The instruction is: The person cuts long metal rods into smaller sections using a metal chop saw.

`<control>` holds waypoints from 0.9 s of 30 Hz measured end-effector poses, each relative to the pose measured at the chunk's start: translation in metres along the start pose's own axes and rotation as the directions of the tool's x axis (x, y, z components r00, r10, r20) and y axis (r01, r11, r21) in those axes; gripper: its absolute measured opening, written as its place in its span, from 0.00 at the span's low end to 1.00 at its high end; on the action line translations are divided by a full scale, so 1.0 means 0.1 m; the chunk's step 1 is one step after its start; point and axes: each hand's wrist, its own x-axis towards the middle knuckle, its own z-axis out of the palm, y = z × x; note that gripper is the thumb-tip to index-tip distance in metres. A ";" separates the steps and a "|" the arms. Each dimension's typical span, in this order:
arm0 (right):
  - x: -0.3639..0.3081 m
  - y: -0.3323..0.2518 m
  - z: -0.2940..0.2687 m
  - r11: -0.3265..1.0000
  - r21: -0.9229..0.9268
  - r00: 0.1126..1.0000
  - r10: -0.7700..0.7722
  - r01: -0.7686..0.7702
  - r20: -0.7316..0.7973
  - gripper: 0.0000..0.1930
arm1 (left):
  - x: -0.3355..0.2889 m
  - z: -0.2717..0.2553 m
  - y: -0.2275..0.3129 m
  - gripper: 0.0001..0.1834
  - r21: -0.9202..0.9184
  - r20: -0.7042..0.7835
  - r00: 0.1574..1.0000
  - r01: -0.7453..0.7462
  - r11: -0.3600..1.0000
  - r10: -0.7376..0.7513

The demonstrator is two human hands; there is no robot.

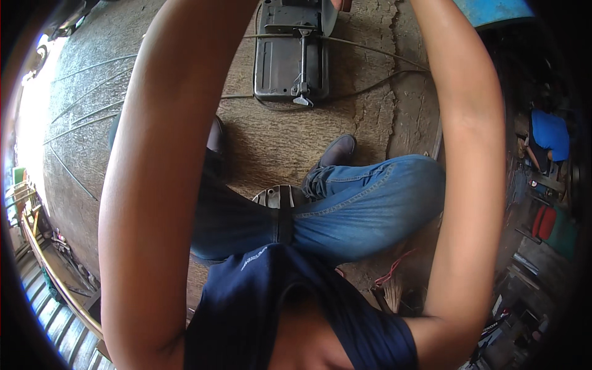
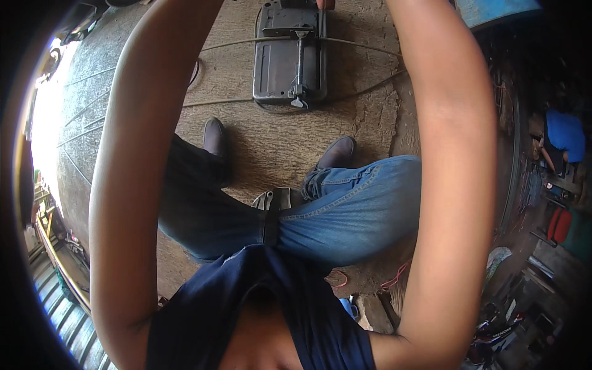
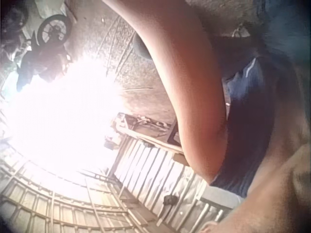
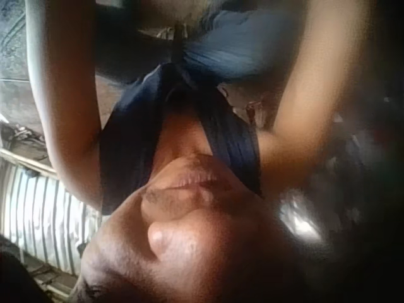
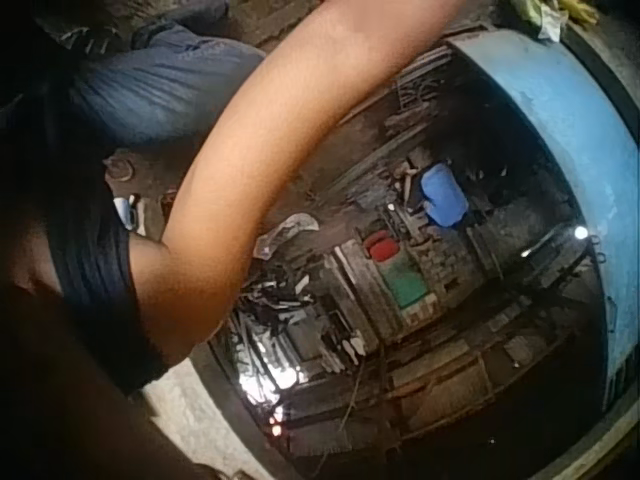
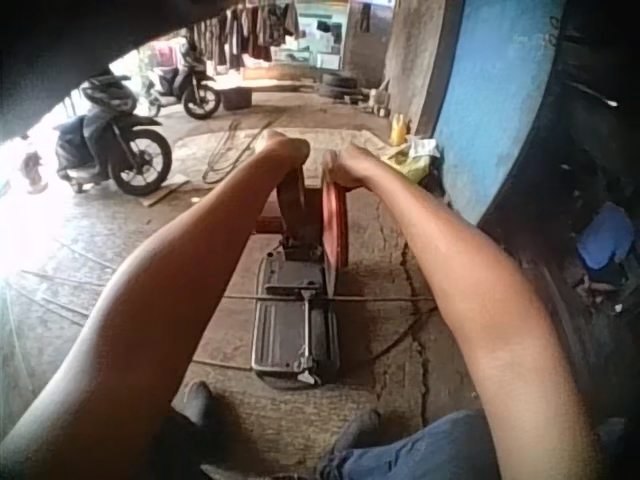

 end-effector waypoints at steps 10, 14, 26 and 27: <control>-0.86 0.17 -0.39 0.598 0.693 0.911 0.339 -0.402 0.235 0.18 | 0.08 -0.09 0.09 0.11 0.228 0.113 0.978 -0.195 0.954 0.173; -1.59 1.16 -0.20 0.657 0.515 0.835 0.440 -0.550 0.329 0.15 | 0.10 -0.14 0.17 0.08 0.345 0.184 0.949 -0.306 0.887 0.255; -3.39 2.73 2.03 -0.300 0.717 0.438 0.625 -0.630 0.646 0.14 | 0.34 -0.40 0.20 0.03 0.692 0.471 0.761 -0.632 0.348 0.445; -3.33 2.73 2.14 -0.363 0.741 0.400 0.665 -0.564 0.631 0.15 | 0.30 -0.44 0.22 0.03 0.449 0.437 0.707 -0.707 0.546 0.556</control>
